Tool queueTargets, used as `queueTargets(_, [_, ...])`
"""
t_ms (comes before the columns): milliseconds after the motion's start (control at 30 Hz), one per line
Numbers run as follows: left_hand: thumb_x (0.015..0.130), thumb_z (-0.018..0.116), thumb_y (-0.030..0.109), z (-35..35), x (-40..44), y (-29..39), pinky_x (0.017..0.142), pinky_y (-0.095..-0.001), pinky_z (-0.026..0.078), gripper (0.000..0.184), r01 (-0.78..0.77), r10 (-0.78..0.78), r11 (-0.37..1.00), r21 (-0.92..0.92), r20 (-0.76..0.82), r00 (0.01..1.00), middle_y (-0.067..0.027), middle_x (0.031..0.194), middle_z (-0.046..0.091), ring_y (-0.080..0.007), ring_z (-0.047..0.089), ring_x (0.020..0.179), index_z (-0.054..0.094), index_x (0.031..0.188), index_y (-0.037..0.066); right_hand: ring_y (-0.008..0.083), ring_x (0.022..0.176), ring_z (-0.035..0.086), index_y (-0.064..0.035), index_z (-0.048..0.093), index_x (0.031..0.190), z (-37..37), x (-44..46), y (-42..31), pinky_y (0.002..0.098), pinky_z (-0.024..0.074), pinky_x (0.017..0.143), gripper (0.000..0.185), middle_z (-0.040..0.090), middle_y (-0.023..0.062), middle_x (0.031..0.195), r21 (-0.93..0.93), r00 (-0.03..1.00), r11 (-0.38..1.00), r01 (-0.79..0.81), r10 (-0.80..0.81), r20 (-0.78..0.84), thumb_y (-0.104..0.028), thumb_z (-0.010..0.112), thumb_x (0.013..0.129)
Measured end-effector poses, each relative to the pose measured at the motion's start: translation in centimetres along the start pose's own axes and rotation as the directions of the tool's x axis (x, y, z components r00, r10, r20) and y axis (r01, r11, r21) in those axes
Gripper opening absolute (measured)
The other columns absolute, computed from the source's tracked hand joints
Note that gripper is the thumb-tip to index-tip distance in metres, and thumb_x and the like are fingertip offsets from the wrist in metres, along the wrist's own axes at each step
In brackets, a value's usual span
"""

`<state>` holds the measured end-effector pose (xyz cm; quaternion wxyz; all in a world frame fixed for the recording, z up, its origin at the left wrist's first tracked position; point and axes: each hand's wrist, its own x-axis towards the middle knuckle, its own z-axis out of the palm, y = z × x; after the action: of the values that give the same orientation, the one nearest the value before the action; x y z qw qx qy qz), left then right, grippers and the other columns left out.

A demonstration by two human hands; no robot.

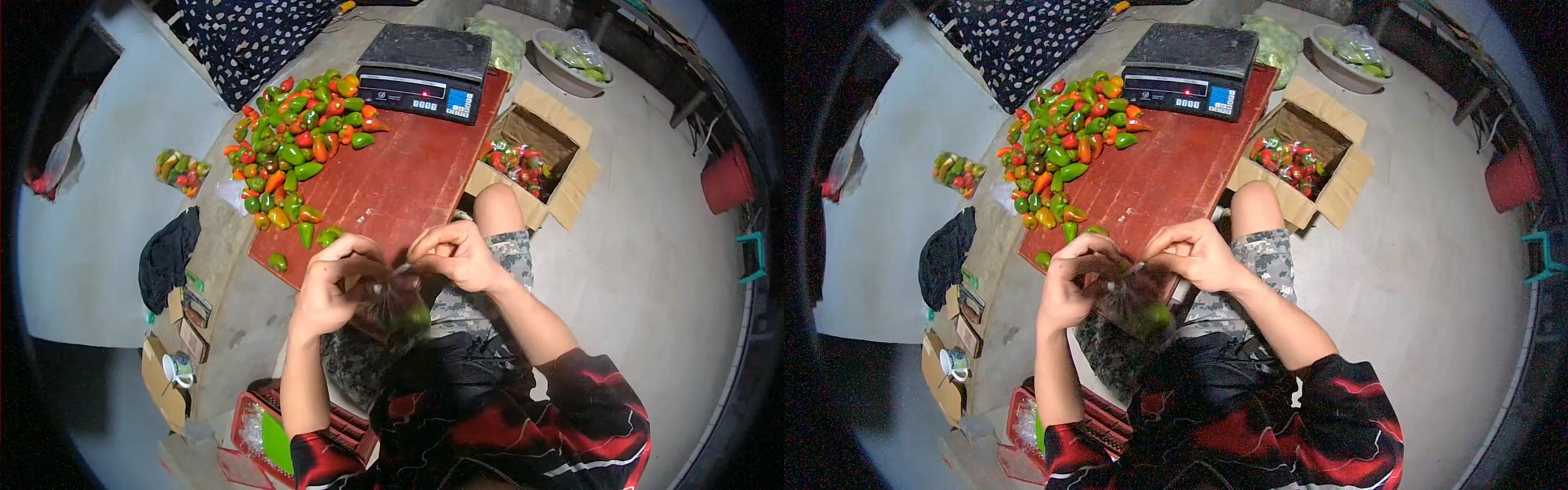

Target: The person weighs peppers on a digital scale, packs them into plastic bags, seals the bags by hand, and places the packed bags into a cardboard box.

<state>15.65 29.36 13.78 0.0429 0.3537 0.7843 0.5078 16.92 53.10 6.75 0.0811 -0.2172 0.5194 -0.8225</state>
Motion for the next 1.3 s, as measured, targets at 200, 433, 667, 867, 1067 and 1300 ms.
queueTargets(200, [0.065, 0.066, -0.008, 1.9, 0.3, -1.7, 0.081, -0.0344, 0.049, 0.023, -0.019, 0.12, 0.946, 0.323, -0.295, 0.948, -0.0127, 0.088, 0.065, -0.0283, 0.064, 0.086, 0.064, 0.087, -0.001, 0.0355, 0.081, 0.063, -0.0002, 0.065, 0.091, 2.5, 2.9, -3.5, 0.0408, 0.0521, 0.074, 0.009, 0.063, 0.016, 0.082, -0.737, 0.936, 0.578, 0.351, -0.248, 0.25, -0.006, 0.066, 0.084])
queueTargets(433, [0.075, 0.063, -0.006, 4.4, 0.0, -4.4, 0.072, -0.0371, 0.052, 0.021, -0.006, 0.11, 0.962, 0.273, -0.366, 0.924, -0.0154, 0.086, 0.065, -0.0324, 0.064, 0.08, 0.065, 0.095, 0.001, 0.0354, 0.079, 0.064, -0.0006, 0.064, 0.087, 2.0, 3.5, -2.7, 0.0429, 0.0524, 0.073, 0.009, 0.063, 0.0158, 0.079, -0.866, 0.961, 0.425, 0.263, -0.198, 0.195, -0.007, 0.065, 0.082])
queueTargets(667, [0.08, 0.061, -0.002, 6.8, -1.5, -8.9, 0.066, -0.0344, 0.05, 0.017, 0.132, -0.02, 0.955, 0.266, -0.386, 0.922, -0.0157, 0.082, 0.062, -0.0299, 0.063, 0.073, 0.062, 0.097, 0.001, 0.0353, 0.077, 0.062, -0.0018, 0.066, 0.084, 1.2, 3.2, 3.5, 0.0429, 0.0515, 0.073, 0.01, 0.062, 0.0153, 0.077, -0.87, 0.987, 0.492, 0.039, -0.156, -0.043, -0.011, 0.065, 0.083])
queueTargets(867, [0.09, 0.055, 0.0, 9.6, -2.8, -11.1, 0.068, -0.027, 0.05, 0.008, 0.309, -0.587, 0.758, -0.575, -0.394, 0.708, -0.0065, 0.086, 0.066, -0.0131, 0.064, 0.076, 0.062, 0.095, -0.001, 0.029, 0.106, 0.05, -0.0066, 0.068, 0.088, 2.1, 1.9, 7.0, 0.0399, 0.0423, 0.084, 0.013, 0.055, 0.0092, 0.103, -0.968, 0.987, 0.242, 0.068, -0.155, 0.031, -0.014, 0.062, 0.078])
queueTargets(1067, [0.093, 0.052, 0.001, 10.4, -3.2, -12.3, 0.07, -0.024, 0.049, 0.01, 0.182, -0.67, 0.587, -0.789, -0.347, 0.656, -0.0034, 0.087, 0.064, -0.01, 0.06, 0.078, 0.061, 0.097, 0.0, 0.0278, 0.101, 0.053, -0.0122, 0.069, 0.096, 2.3, 1.6, 8.7, 0.0414, 0.0423, 0.081, 0.017, 0.057, 0.0072, 0.1, -0.987, 0.975, 0.128, 0.093, -0.211, 0.065, -0.017, 0.066, 0.08])
queueTargets(1300, [0.094, 0.053, 0.003, 9.8, -4.1, -11.7, 0.073, -0.025, 0.048, 0.012, 0.204, -0.634, 0.6, -0.773, -0.305, 0.71, -0.0045, 0.093, 0.064, -0.0118, 0.06, 0.084, 0.06, 0.103, -0.001, 0.0297, 0.104, 0.051, -0.0091, 0.068, 0.094, 2.2, 1.1, 10.6, 0.0407, 0.0416, 0.084, 0.024, 0.056, 0.0091, 0.103, -0.959, 0.968, 0.275, 0.065, -0.252, -0.006, -0.019, 0.068, 0.072])
